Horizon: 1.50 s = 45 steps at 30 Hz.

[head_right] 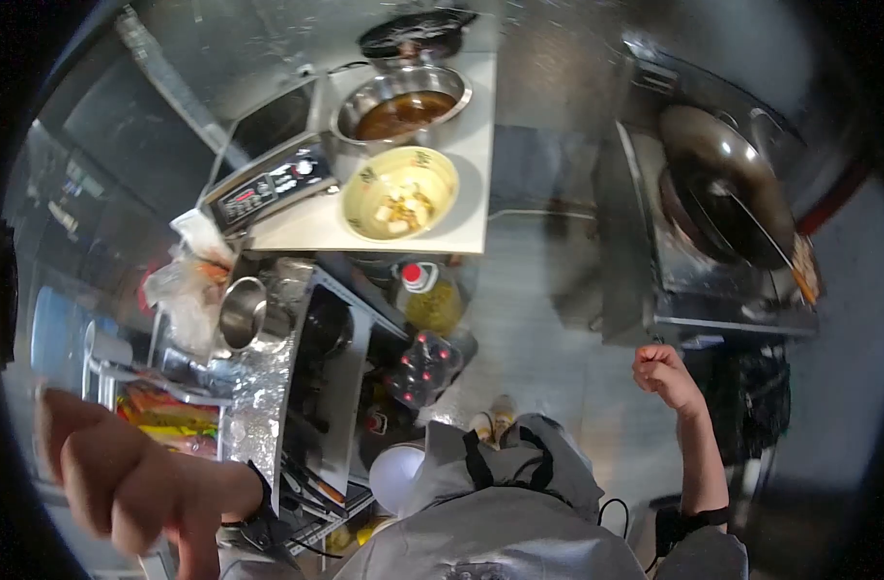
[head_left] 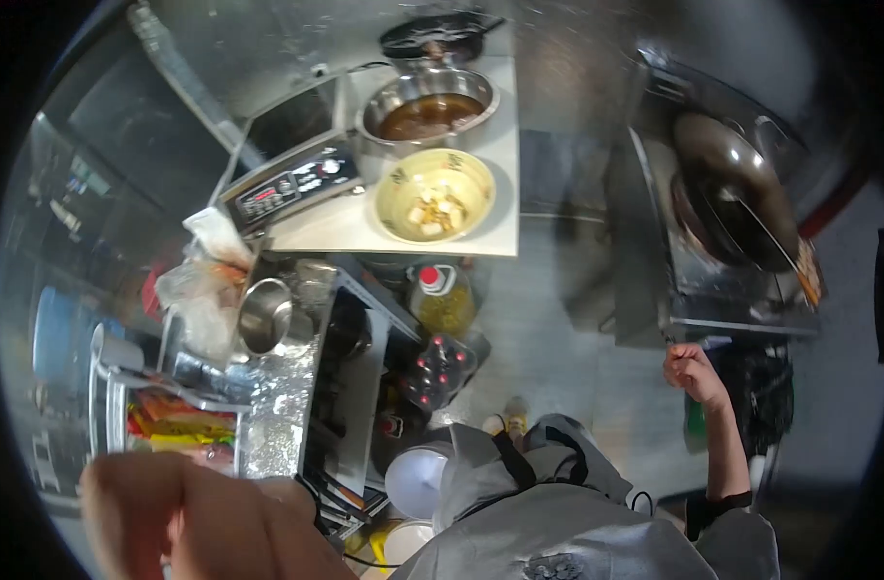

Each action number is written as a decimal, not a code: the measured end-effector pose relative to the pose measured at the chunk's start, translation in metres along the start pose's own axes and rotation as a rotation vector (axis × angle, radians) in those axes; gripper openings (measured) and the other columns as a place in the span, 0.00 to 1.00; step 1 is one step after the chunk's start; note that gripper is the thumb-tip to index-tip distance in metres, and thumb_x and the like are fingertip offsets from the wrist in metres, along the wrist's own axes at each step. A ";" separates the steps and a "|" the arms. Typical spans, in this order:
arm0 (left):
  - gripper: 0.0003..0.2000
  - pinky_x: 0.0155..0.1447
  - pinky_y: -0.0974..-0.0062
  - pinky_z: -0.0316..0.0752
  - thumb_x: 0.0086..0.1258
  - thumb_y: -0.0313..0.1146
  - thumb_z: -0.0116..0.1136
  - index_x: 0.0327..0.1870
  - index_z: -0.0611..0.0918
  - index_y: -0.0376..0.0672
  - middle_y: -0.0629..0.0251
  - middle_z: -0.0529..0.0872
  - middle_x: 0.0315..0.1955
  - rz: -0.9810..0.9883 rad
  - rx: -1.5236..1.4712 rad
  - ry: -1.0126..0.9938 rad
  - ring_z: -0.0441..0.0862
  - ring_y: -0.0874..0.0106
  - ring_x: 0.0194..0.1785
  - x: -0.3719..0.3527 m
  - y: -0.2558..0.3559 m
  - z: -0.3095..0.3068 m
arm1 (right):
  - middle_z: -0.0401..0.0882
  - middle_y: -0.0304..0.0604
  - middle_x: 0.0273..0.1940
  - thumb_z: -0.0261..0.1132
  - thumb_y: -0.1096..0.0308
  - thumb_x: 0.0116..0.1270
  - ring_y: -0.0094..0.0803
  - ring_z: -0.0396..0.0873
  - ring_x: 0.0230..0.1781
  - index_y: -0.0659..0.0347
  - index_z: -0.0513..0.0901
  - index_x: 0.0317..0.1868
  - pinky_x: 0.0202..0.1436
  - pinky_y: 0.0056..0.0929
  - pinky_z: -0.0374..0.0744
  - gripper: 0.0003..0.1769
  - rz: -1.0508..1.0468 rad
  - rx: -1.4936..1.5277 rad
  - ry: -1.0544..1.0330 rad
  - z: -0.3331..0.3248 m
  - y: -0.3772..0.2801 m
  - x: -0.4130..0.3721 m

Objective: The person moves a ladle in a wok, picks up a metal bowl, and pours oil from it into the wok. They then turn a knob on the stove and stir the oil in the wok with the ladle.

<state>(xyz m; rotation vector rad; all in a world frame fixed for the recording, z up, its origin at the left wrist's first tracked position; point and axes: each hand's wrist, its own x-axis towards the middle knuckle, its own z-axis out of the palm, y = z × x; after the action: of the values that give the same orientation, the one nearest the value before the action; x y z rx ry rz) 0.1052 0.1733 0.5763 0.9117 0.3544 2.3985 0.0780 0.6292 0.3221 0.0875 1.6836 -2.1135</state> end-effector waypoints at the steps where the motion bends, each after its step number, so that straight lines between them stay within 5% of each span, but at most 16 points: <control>1: 0.19 0.45 0.67 0.75 0.65 0.43 0.51 0.49 0.73 0.38 0.61 0.79 0.36 -0.257 -0.120 -0.033 0.76 0.70 0.38 -0.013 0.020 -0.003 | 0.54 0.26 0.13 0.54 0.74 0.52 0.14 0.50 0.12 0.58 0.64 0.18 0.15 0.18 0.50 0.09 -0.007 0.015 0.049 -0.003 0.004 -0.018; 8: 0.19 0.50 0.67 0.69 0.65 0.45 0.50 0.50 0.72 0.40 0.60 0.79 0.35 -0.233 -0.116 -0.096 0.77 0.69 0.37 0.042 -0.048 -0.014 | 0.55 0.26 0.13 0.54 0.73 0.54 0.13 0.50 0.10 0.57 0.64 0.18 0.14 0.16 0.49 0.09 -0.005 0.164 0.421 -0.013 0.034 -0.144; 16: 0.20 0.56 0.67 0.62 0.65 0.46 0.50 0.50 0.72 0.43 0.59 0.80 0.35 -0.340 -0.122 -0.133 0.78 0.68 0.37 0.084 -0.113 0.003 | 0.56 0.26 0.13 0.58 0.65 0.58 0.13 0.51 0.10 0.58 0.71 0.25 0.14 0.15 0.50 0.08 -0.176 0.281 0.447 -0.050 0.056 -0.194; 29: 0.20 0.65 0.67 0.50 0.64 0.49 0.49 0.52 0.71 0.47 0.58 0.80 0.34 -0.477 -0.178 -0.196 0.80 0.66 0.37 0.205 -0.333 0.049 | 0.55 0.25 0.13 0.58 0.64 0.58 0.14 0.52 0.11 0.55 0.66 0.20 0.15 0.16 0.49 0.12 -0.187 0.199 0.568 -0.237 0.055 -0.328; 33: 0.21 0.68 0.67 0.46 0.64 0.50 0.49 0.52 0.71 0.48 0.57 0.80 0.33 -0.461 -0.176 -0.050 0.80 0.66 0.37 0.238 -0.391 0.059 | 0.58 0.26 0.13 0.57 0.68 0.59 0.14 0.55 0.12 0.56 0.66 0.19 0.15 0.16 0.53 0.12 -0.146 0.192 0.678 -0.297 0.058 -0.359; 35: 0.05 0.17 0.68 0.62 0.58 0.27 0.44 0.25 0.62 0.42 0.64 0.61 0.13 -0.632 -0.268 -0.505 0.55 0.75 0.13 0.266 -0.400 0.023 | 0.60 0.27 0.14 0.56 0.70 0.60 0.14 0.57 0.12 0.56 0.67 0.20 0.15 0.16 0.56 0.11 -0.124 0.052 0.795 -0.323 0.050 -0.358; 36: 0.06 0.15 0.75 0.54 0.60 0.28 0.43 0.22 0.65 0.42 0.65 0.62 0.08 -0.401 -0.344 -0.322 0.53 0.77 0.09 0.267 -0.431 0.023 | 0.62 0.28 0.14 0.56 0.71 0.60 0.14 0.60 0.12 0.56 0.67 0.20 0.15 0.16 0.59 0.11 -0.106 -0.093 0.900 -0.338 0.044 -0.353; 39: 0.11 0.20 0.78 0.54 0.60 0.40 0.52 0.25 0.70 0.42 0.68 0.69 0.15 -0.443 0.141 -0.176 0.61 0.76 0.17 0.272 -0.445 -0.064 | 0.68 0.30 0.21 0.57 0.72 0.61 0.14 0.65 0.18 0.60 0.70 0.26 0.22 0.15 0.65 0.07 -0.268 -0.335 1.066 -0.399 0.026 -0.338; 40: 0.12 0.22 0.81 0.51 0.61 0.41 0.50 0.23 0.68 0.43 0.73 0.65 0.16 -0.410 0.452 0.149 0.58 0.78 0.19 0.267 -0.457 -0.083 | 0.69 0.30 0.22 0.57 0.72 0.61 0.15 0.65 0.20 0.61 0.70 0.27 0.24 0.14 0.65 0.06 -0.332 -0.429 1.107 -0.414 0.013 -0.324; 41: 0.14 0.22 0.81 0.50 0.61 0.42 0.48 0.21 0.68 0.43 0.74 0.64 0.15 -0.475 0.458 0.329 0.55 0.79 0.18 0.259 -0.466 -0.116 | 0.70 0.31 0.24 0.60 0.71 0.58 0.17 0.67 0.25 0.63 0.71 0.29 0.31 0.16 0.67 0.07 -0.270 -0.594 1.134 -0.414 -0.014 -0.312; 44: 0.17 0.19 0.81 0.47 0.64 0.45 0.44 0.18 0.66 0.45 0.76 0.61 0.12 -0.620 0.776 0.622 0.53 0.80 0.15 0.200 -0.480 -0.250 | 0.72 0.50 0.40 0.68 0.65 0.47 0.44 0.72 0.43 0.65 0.70 0.41 0.48 0.36 0.70 0.23 -0.343 -1.168 1.145 -0.450 -0.061 -0.266; 45: 0.17 0.18 0.80 0.46 0.65 0.45 0.43 0.18 0.65 0.46 0.76 0.59 0.11 -0.669 0.820 0.652 0.53 0.81 0.14 0.178 -0.482 -0.283 | 0.71 0.50 0.41 0.69 0.63 0.45 0.46 0.70 0.44 0.65 0.69 0.43 0.49 0.37 0.69 0.26 -0.304 -1.315 1.144 -0.462 -0.076 -0.249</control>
<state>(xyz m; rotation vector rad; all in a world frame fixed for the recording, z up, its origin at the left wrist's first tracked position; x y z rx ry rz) -0.0055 0.6555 0.2610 0.1734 1.6699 1.8102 0.1749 1.1497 0.3500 0.7379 3.5280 -0.5537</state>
